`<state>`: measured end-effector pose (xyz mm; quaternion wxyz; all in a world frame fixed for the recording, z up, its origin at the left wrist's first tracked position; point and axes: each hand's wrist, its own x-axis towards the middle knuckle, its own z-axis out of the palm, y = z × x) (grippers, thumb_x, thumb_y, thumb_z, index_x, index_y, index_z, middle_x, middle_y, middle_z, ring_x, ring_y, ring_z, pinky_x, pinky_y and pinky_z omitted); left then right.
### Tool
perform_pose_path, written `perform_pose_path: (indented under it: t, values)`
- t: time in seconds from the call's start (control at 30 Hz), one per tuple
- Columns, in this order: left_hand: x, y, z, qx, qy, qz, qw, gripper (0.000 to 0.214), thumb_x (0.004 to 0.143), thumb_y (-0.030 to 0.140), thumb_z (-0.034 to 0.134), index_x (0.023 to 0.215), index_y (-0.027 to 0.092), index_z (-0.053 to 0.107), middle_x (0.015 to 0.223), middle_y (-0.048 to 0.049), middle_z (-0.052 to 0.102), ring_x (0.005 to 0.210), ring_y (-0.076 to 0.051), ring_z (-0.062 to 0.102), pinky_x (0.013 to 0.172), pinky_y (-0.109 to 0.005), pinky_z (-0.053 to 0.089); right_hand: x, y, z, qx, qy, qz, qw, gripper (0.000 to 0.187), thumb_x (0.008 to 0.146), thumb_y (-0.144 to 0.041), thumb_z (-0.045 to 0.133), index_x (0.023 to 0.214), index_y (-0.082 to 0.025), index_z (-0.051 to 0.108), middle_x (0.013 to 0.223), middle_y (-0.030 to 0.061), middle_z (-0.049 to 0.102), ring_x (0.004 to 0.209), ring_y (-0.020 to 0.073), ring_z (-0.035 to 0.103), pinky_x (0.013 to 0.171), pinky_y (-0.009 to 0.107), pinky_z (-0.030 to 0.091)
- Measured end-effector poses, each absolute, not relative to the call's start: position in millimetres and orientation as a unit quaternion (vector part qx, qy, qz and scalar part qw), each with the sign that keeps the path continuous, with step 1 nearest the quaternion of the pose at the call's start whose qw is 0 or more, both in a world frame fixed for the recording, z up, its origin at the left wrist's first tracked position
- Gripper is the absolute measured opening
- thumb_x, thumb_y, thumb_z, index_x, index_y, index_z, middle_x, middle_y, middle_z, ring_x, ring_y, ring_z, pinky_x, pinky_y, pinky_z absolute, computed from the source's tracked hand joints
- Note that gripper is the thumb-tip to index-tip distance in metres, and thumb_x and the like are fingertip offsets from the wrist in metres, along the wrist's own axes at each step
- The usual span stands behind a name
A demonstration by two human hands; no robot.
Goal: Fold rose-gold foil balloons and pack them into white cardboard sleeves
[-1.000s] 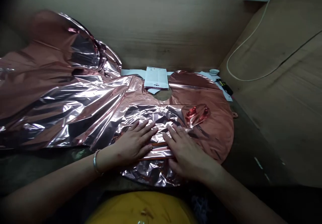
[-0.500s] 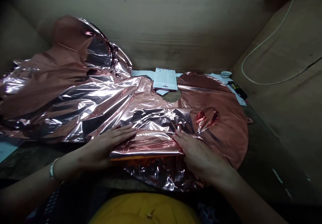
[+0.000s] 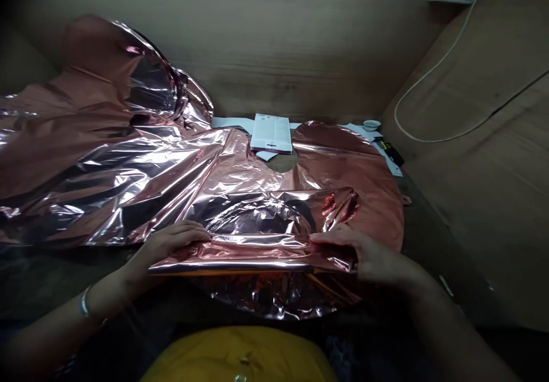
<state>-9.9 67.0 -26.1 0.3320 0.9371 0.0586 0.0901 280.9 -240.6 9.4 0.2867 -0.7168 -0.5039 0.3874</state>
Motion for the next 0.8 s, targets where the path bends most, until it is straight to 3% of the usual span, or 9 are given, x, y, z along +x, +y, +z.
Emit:
perform_pose_path:
  t: [0.17,0.37,0.53,0.7,0.8]
  values:
    - [-12,70,-25,0.946,0.091,0.070,0.304,0.035,0.091,0.048,0.050,0.105,0.023,0.070,0.103,-0.0064,0.071,0.103,-0.023,0.061,0.092,-0.033,0.045,269,-247,-1,-0.728,-0.470,0.379,0.324,0.053,0.079,-0.038,0.072,0.129,-0.025,0.061,0.120,0.0113,0.062,0.108,0.0264,0.063,0.094,0.041,0.052]
    - [-17,76,-36,0.940,0.123,0.087,0.305,0.035,0.092,0.046,0.043,0.102,0.029,0.072,0.101,-0.0036,0.072,0.101,-0.022,0.061,0.092,-0.032,0.044,257,-253,-14,-0.762,-0.527,0.245,0.286,0.057,0.079,-0.038,0.072,0.133,-0.025,0.057,0.114,0.0108,0.062,0.105,0.0252,0.061,0.090,0.039,0.053]
    - [-16,79,-41,0.941,0.118,0.096,0.301,0.032,0.089,0.045,0.048,0.099,0.028,0.073,0.095,-0.0042,0.071,0.094,-0.022,0.062,0.087,-0.032,0.044,248,-243,-29,-0.775,-0.502,0.143,0.357,0.033,0.078,-0.040,0.071,0.107,-0.022,0.072,0.102,0.0088,0.069,0.094,0.0255,0.061,0.084,0.040,0.051]
    - [-12,66,-30,0.933,0.157,0.113,0.304,0.024,0.086,0.033,0.053,0.096,0.021,0.071,0.095,-0.0056,0.071,0.090,-0.023,0.064,0.084,-0.035,0.049,248,-227,-27,-0.814,-0.378,0.202,0.391,0.022,0.079,-0.036,0.062,0.087,-0.019,0.073,0.085,0.0062,0.072,0.082,0.0256,0.065,0.071,0.035,0.053]
    - [-4,53,-20,0.916,0.249,0.102,0.296,0.031,0.082,0.029,0.053,0.107,0.016,0.064,0.099,-0.0081,0.070,0.092,-0.027,0.065,0.083,-0.039,0.051,251,-217,-29,-0.855,-0.277,0.233,0.372,0.024,0.073,-0.037,0.063,0.083,-0.016,0.071,0.076,0.0057,0.072,0.076,0.0277,0.067,0.065,0.036,0.053]
